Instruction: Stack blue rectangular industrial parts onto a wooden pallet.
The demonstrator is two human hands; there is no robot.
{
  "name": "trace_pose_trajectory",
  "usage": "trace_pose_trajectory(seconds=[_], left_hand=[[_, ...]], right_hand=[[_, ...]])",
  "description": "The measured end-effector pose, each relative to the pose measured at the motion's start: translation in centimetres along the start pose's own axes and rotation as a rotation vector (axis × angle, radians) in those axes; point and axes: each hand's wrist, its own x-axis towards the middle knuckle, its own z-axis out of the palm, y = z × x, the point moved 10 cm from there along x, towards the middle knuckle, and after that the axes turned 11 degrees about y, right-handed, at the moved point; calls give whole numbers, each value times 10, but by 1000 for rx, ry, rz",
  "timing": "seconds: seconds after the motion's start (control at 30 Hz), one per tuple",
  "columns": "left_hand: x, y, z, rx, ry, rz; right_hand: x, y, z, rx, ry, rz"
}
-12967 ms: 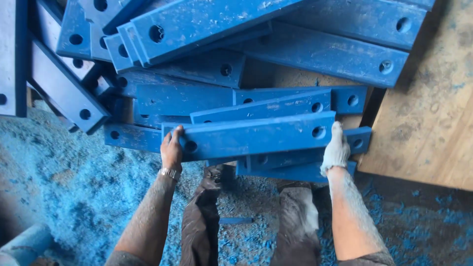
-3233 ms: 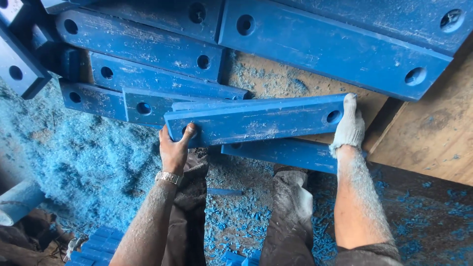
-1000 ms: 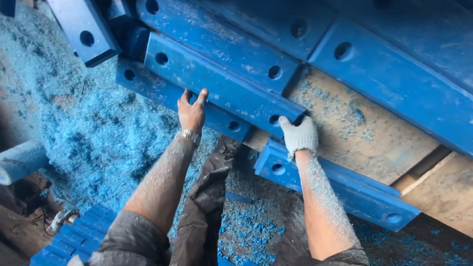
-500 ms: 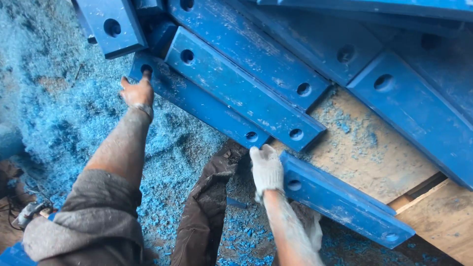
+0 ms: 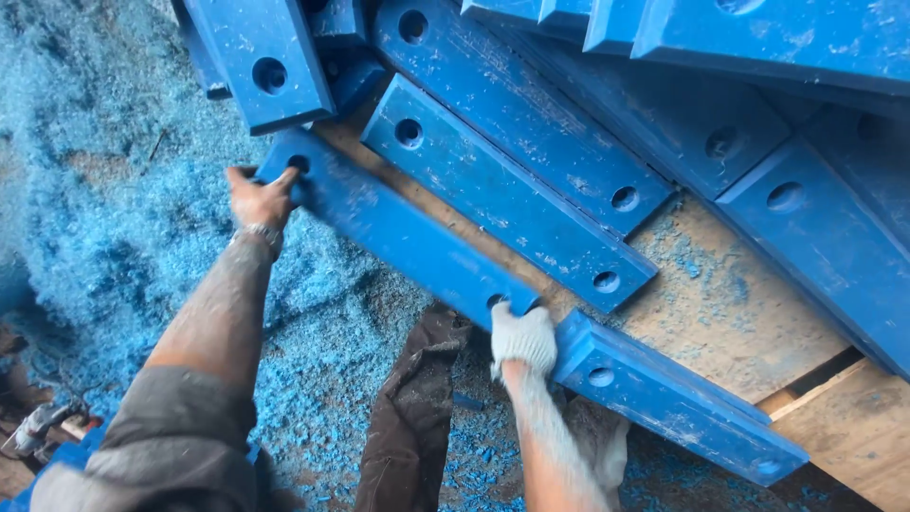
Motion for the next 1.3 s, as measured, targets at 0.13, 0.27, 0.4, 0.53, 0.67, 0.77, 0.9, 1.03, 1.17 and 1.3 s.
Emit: trace_pose_trajectory(seconds=[0.13, 0.27, 0.4, 0.53, 0.67, 0.77, 0.9, 1.03, 1.17, 1.3], left_hand=[[-29, 14, -58, -67, -30, -54], [-99, 64, -87, -333, -211, -160], [-149, 125, -81, -454, -227, -22], [-155, 176, -42, -387, -137, 84], [-149, 184, 10, -284, -27, 190], [-151, 187, 13, -251, 14, 250], [-170, 196, -11, -327, -144, 219], [-170, 147, 7, -238, -176, 78], [-178, 127, 15, -317, -253, -37], [-182, 111, 28, -365, -294, -96]], right_hand=[[-42, 12, -35, -64, -39, -43], [-26, 44, -76, -1, 15, -103], [45, 96, -106, -92, 229, -86], [82, 93, -121, -65, 188, -41], [123, 92, -121, -45, 294, -183], [122, 61, -144, -89, 412, -257], [130, 14, -182, -132, 814, -465], [203, -24, -158, -196, 682, -458], [235, -44, -123, -62, 290, -298], [248, -29, -126, -31, 370, -246]])
